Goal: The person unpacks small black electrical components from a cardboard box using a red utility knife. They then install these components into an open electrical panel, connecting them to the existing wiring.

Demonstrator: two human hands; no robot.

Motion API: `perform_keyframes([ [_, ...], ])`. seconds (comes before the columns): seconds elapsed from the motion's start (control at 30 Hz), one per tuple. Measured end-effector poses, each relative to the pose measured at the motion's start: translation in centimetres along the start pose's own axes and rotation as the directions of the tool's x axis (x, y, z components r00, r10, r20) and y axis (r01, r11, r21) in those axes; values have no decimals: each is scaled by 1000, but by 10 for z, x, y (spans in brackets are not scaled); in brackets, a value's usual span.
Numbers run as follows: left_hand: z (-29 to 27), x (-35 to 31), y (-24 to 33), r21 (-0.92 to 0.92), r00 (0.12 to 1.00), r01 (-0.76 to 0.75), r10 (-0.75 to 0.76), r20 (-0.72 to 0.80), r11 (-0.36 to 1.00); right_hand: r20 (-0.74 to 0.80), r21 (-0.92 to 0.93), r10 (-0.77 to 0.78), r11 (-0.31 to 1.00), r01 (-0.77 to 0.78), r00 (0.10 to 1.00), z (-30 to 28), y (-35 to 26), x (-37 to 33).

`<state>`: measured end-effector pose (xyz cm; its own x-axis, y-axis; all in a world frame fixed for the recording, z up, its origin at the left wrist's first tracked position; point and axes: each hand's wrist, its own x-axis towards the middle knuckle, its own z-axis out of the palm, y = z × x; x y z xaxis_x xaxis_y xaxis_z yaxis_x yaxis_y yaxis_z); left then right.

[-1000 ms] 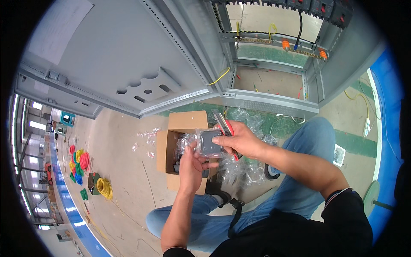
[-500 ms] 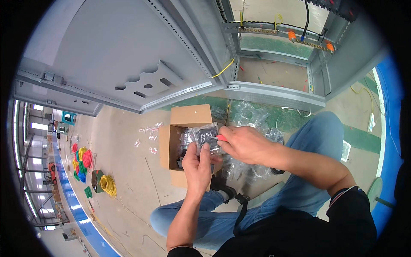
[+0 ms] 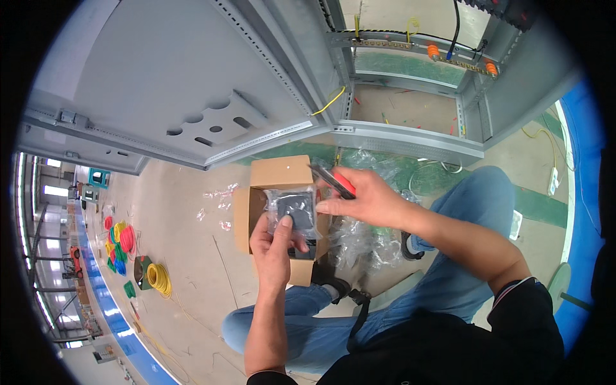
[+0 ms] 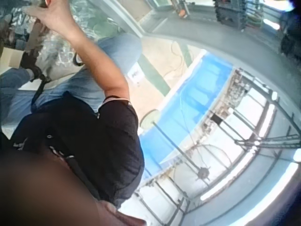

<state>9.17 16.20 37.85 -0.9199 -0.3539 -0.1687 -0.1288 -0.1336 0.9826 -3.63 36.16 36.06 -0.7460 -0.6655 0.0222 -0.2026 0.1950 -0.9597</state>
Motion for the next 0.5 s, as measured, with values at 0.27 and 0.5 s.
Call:
perform_keyframes([
  [0.27, 17, -13, -7, -231, 975, 177, -137, 176, 957, 247, 696, 159, 657, -290, 956, -6, -2, -2],
  [0.5, -1, -9, -23, -415, 940, 219, -76, 333, 883, 186, 701, 168, 668, -250, 968, 7, -4, -7],
])
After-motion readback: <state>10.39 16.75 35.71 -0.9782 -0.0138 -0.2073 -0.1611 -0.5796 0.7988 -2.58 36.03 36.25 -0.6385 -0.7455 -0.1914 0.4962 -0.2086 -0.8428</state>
